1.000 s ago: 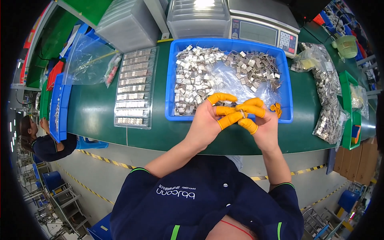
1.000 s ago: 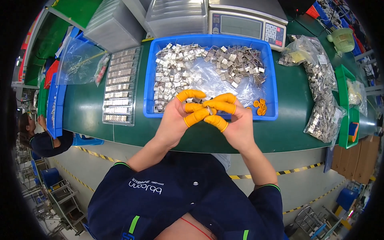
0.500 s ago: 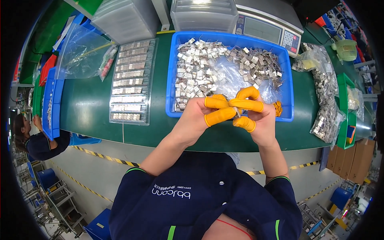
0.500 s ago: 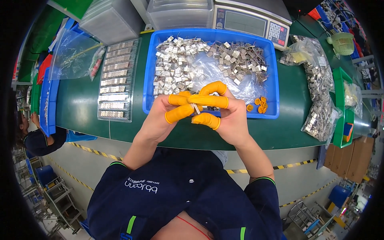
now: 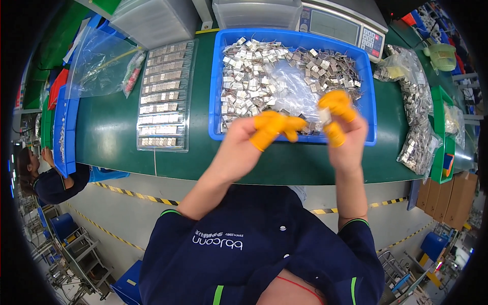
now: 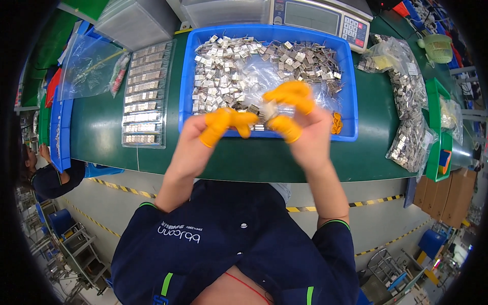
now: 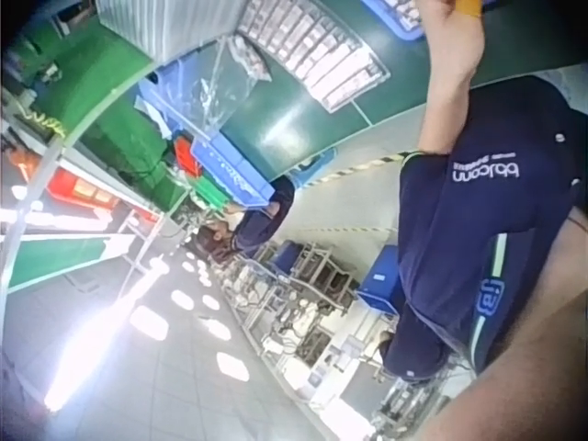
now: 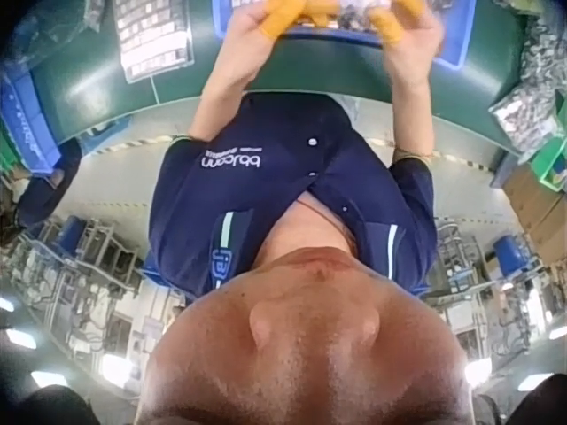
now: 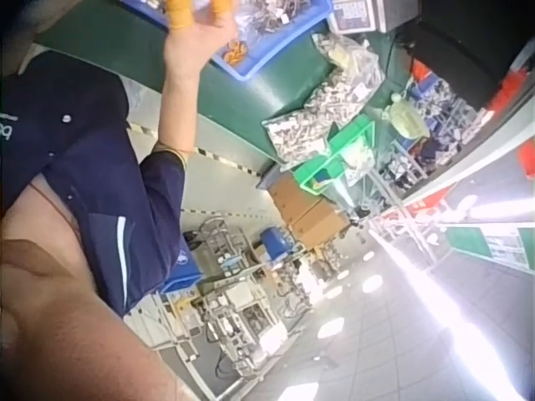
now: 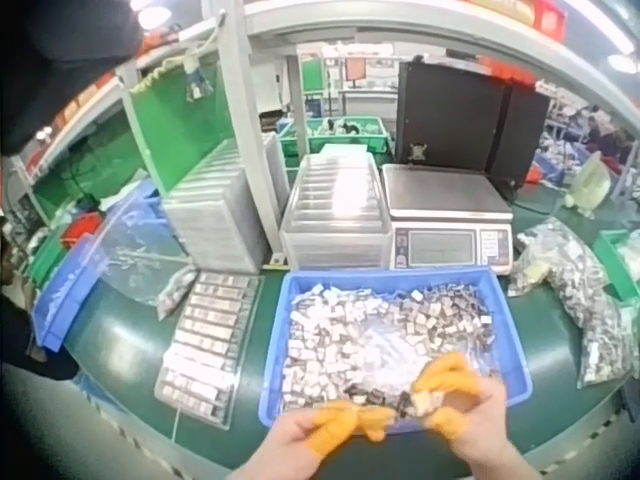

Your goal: The person assembles small metallic components by hand, connecting them with wiring or small connectors. Finger cots are worn during the assembly process.

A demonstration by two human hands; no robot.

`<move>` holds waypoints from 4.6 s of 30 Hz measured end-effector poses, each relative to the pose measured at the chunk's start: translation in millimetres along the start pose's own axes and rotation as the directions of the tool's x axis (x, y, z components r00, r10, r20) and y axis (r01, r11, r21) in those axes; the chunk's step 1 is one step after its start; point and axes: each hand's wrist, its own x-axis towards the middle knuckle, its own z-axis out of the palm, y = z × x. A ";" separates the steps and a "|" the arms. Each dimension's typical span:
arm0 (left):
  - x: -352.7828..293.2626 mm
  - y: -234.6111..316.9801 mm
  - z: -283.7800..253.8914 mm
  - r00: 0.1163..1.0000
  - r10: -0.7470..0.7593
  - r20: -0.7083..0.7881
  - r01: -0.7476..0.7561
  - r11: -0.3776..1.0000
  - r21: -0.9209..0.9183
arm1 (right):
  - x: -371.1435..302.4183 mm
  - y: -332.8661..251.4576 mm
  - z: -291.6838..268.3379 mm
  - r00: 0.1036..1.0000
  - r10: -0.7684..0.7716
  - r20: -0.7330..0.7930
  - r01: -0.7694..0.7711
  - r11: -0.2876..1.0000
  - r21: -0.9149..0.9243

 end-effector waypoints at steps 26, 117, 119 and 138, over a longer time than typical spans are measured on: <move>32.5 -4.7 -51.0 0.951 0.306 -0.048 -0.043 0.284 0.958 | 76.7 52.2 13.8 0.761 0.405 0.506 0.067 0.727 -0.683; -18.8 -19.7 -19.3 1.000 0.020 -0.001 -0.019 0.991 0.132 | -4.6 -18.1 14.2 0.922 0.331 0.198 -0.275 0.924 -0.266; -17.5 -19.5 -15.8 0.997 -0.051 0.066 0.048 0.998 0.038 | -6.2 -13.0 11.4 0.873 0.412 0.262 -0.425 0.905 -0.005; 25.5 -5.5 -56.6 0.909 0.381 0.170 -0.156 -0.068 0.985 | 56.0 47.9 22.1 0.848 0.046 0.527 0.410 0.573 -0.710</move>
